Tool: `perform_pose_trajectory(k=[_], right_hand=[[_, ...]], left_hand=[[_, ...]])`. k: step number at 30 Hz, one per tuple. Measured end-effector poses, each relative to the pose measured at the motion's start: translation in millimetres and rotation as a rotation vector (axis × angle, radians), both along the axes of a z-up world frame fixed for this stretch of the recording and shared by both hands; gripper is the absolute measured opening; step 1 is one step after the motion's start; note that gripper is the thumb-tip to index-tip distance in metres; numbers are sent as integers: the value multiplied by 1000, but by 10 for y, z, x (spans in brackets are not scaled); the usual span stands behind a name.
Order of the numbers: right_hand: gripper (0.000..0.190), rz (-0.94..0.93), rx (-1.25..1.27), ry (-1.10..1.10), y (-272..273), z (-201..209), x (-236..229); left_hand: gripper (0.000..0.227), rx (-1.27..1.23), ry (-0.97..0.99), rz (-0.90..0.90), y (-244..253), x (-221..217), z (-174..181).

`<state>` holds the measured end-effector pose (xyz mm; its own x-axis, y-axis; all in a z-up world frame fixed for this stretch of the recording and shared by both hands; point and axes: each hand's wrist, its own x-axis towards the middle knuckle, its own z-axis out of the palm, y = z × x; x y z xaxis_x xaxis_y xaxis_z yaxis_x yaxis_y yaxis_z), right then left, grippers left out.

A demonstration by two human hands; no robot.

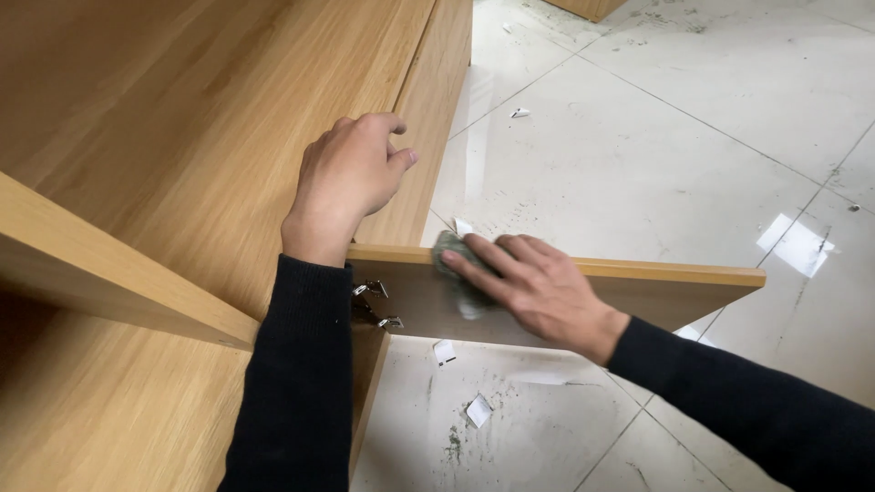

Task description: Scraping residue and cleaning a wooden cabinet door and frame using a scraper and a cloth.

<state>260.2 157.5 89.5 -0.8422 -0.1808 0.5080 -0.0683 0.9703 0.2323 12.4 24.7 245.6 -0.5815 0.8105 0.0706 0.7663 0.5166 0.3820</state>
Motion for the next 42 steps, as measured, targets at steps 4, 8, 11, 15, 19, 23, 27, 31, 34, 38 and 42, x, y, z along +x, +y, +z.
perform_pose_trajectory(k=[4, 8, 11, 15, 19, 23, 27, 31, 34, 38, 42], right_hand=[[47, -11, 21, 32, 169, -94, 178], [43, 7, 21, 64, -203, -43, -395], [37, 24, 25, 111, -574, -189, -972], [31, 15, 20, 147, -750, -349, -1250], [43, -4, -15, 87, -574, -58, -839], [48, -11, -55, 8, -46, 166, 89], [39, -182, -65, -23, 818, -16, 1357], [55, -172, 11, 31, 1378, -192, 2372], [38, -242, -343, 236, 1320, -540, 2488], [62, -304, -881, 552, 1015, -1217, 2125], [76, -482, -1027, 580, 739, -1626, 1935]], left_hand=[[47, 43, 38, 19, 92, -32, -102], [45, 105, 17, 5, 164, -13, -77], [45, 89, -4, 3, 132, 6, -73], [45, 53, -18, 5, 107, 53, -35], [45, 67, 1, -29, 149, 56, -90], [46, 11, -13, -57, 145, 111, -166], [49, -66, -24, -40, 167, 151, -263], [52, -175, -27, -76, 272, 250, -366], [58, -234, -153, -117, 392, 466, -392], [65, -251, -372, -364, 524, 864, -396], [74, -317, -417, -461, 597, 1212, -362]])
